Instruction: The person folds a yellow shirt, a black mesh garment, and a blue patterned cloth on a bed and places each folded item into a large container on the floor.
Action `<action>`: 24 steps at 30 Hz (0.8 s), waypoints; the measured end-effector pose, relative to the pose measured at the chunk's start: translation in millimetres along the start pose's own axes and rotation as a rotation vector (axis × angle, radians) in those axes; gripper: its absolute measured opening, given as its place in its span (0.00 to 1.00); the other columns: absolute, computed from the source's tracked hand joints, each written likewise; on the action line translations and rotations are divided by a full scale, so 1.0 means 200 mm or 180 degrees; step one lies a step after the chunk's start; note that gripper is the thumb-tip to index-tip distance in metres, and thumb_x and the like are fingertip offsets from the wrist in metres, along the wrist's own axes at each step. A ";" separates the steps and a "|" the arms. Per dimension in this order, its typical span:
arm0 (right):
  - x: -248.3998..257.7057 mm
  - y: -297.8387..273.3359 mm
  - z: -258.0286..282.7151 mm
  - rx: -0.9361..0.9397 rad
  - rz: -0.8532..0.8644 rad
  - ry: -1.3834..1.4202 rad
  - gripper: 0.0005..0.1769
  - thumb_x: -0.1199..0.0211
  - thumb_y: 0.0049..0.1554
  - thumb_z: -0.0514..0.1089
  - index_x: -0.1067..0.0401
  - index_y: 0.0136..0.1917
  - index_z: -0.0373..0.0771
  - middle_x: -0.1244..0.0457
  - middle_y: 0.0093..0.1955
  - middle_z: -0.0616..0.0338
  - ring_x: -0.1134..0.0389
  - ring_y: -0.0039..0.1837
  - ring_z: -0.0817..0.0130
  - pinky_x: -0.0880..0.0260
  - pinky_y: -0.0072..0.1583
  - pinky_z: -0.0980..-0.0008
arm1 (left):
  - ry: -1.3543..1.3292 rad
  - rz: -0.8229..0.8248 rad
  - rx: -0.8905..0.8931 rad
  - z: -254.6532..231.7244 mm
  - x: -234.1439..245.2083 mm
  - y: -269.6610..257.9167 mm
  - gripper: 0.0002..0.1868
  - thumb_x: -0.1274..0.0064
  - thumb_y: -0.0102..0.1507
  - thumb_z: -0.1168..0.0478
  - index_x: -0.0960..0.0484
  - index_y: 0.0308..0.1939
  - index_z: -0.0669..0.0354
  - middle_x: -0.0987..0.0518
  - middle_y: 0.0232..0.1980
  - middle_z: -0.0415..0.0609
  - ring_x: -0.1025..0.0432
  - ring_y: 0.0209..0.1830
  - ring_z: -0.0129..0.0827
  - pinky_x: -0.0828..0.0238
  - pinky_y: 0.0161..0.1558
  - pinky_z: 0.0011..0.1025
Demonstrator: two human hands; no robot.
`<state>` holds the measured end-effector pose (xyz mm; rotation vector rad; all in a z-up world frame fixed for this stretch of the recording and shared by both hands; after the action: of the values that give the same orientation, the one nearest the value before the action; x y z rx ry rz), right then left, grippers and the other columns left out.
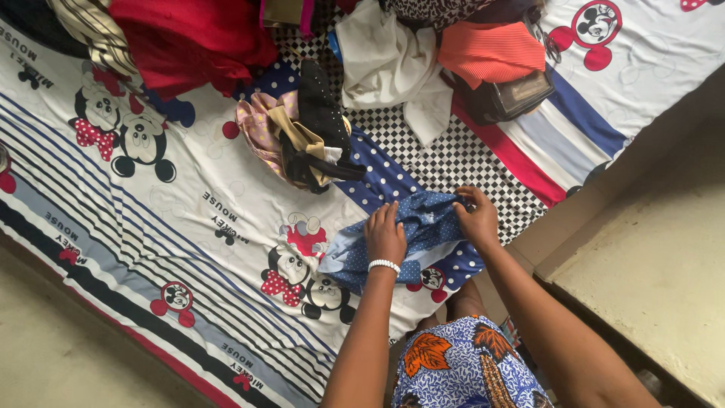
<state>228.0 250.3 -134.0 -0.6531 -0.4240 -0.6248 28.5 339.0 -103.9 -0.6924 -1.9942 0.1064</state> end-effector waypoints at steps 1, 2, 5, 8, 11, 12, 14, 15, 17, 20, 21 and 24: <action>0.00 0.00 0.00 0.0013 -0.0043 -0.0101 0.21 0.31 0.53 0.39 0.24 0.60 0.40 0.29 0.56 0.51 0.27 0.59 0.60 0.29 0.56 0.63 | 0.0137 0.0027 -0.0002 0.02 0.00 -0.03 0.28 0.43 0.65 0.62 0.29 0.69 0.51 0.34 0.74 0.53 0.40 0.75 0.47 0.48 0.75 0.46; 0.00 0.01 0.00 0.0008 -0.0042 -0.0101 0.21 0.31 0.53 0.39 0.24 0.60 0.40 0.29 0.56 0.51 0.27 0.59 0.60 0.29 0.56 0.63 | 0.0138 0.0031 -0.0001 0.03 0.00 -0.07 0.28 0.43 0.65 0.62 0.29 0.69 0.51 0.34 0.74 0.53 0.40 0.75 0.47 0.48 0.75 0.46; -0.01 0.02 -0.01 0.0047 -0.0059 -0.0286 0.17 0.33 0.59 0.47 0.24 0.59 0.39 0.29 0.55 0.49 0.27 0.58 0.59 0.28 0.56 0.62 | 0.0567 0.0053 -0.0319 0.04 0.02 -0.17 0.32 0.47 0.65 0.60 0.33 0.73 0.50 0.45 0.81 0.53 0.52 0.81 0.49 0.58 0.76 0.49; -0.01 0.03 -0.01 -0.0392 0.0054 -0.0311 0.18 0.35 0.60 0.51 0.24 0.60 0.40 0.29 0.53 0.48 0.26 0.53 0.57 0.27 0.55 0.62 | 0.0528 0.0230 -0.0317 0.04 0.05 -0.30 0.36 0.47 0.66 0.54 0.40 0.77 0.53 0.52 0.84 0.52 0.60 0.83 0.48 0.67 0.77 0.52; 0.00 0.02 0.03 -0.0324 0.0121 -0.0346 0.18 0.34 0.59 0.51 0.24 0.59 0.40 0.30 0.54 0.48 0.27 0.54 0.58 0.28 0.56 0.62 | 0.0444 0.0307 -0.0260 0.02 0.08 -0.37 0.42 0.44 0.65 0.50 0.45 0.79 0.52 0.55 0.84 0.50 0.63 0.83 0.50 0.71 0.77 0.55; 0.00 0.01 0.05 -0.0011 0.0131 -0.0507 0.18 0.32 0.58 0.50 0.23 0.58 0.40 0.31 0.53 0.47 0.28 0.55 0.56 0.29 0.57 0.60 | 0.0577 0.0641 -0.0105 0.01 0.08 -0.40 0.45 0.42 0.62 0.48 0.47 0.79 0.50 0.58 0.84 0.49 0.65 0.83 0.51 0.72 0.77 0.55; 0.01 -0.02 0.11 0.0302 0.0149 -0.0669 0.19 0.30 0.57 0.49 0.23 0.58 0.40 0.32 0.52 0.45 0.30 0.56 0.54 0.31 0.58 0.58 | 0.0705 0.0977 0.0056 0.01 0.07 -0.41 0.49 0.40 0.59 0.47 0.49 0.79 0.48 0.60 0.84 0.48 0.67 0.83 0.51 0.72 0.77 0.55; 0.00 -0.03 0.14 0.0257 0.0211 -0.0772 0.19 0.29 0.55 0.49 0.22 0.58 0.42 0.33 0.51 0.45 0.31 0.55 0.52 0.31 0.57 0.57 | 0.0829 0.1044 0.0025 0.00 0.06 -0.41 0.50 0.39 0.59 0.48 0.50 0.79 0.47 0.62 0.84 0.48 0.68 0.84 0.52 0.73 0.77 0.56; 0.00 -0.04 0.18 0.0203 0.0283 -0.0882 0.20 0.28 0.53 0.48 0.22 0.58 0.44 0.35 0.49 0.45 0.32 0.53 0.51 0.32 0.56 0.56 | 0.0948 0.1124 0.0004 0.01 0.04 -0.41 0.51 0.38 0.59 0.49 0.51 0.80 0.46 0.63 0.85 0.47 0.68 0.84 0.53 0.73 0.77 0.56; -0.01 -0.02 0.17 0.0740 0.0267 -0.0937 0.10 0.30 0.51 0.43 0.18 0.49 0.43 0.34 0.52 0.50 0.32 0.55 0.52 0.30 0.55 0.59 | 0.1004 0.0968 -0.0135 0.01 0.02 -0.35 0.50 0.38 0.59 0.50 0.49 0.80 0.47 0.63 0.85 0.47 0.68 0.84 0.54 0.72 0.77 0.56; 0.00 0.01 0.14 0.0612 0.0119 -0.0748 0.09 0.30 0.54 0.42 0.19 0.49 0.42 0.34 0.51 0.49 0.31 0.53 0.54 0.31 0.54 0.58 | 0.1044 0.0917 -0.0153 0.01 0.02 -0.32 0.49 0.38 0.59 0.52 0.47 0.80 0.48 0.64 0.85 0.47 0.68 0.84 0.54 0.71 0.77 0.56; 0.03 0.14 0.04 0.0349 -0.0290 -0.0356 0.08 0.32 0.58 0.43 0.20 0.50 0.39 0.32 0.49 0.50 0.29 0.50 0.59 0.29 0.53 0.61 | 0.1138 0.0937 -0.0185 0.00 0.00 -0.25 0.44 0.39 0.60 0.55 0.42 0.78 0.48 0.65 0.85 0.47 0.68 0.84 0.53 0.71 0.77 0.55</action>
<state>249.0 271.5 -137.4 -0.5680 -0.5910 -0.6484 7.0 297.5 -86.0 -0.9682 -1.5517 0.0926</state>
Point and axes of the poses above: each hand's wrist, its own y-axis towards the middle knuckle, its own x-axis out of the back of the hand, z = x × y, the point moved 1 cm from there along y, towards the middle knuckle
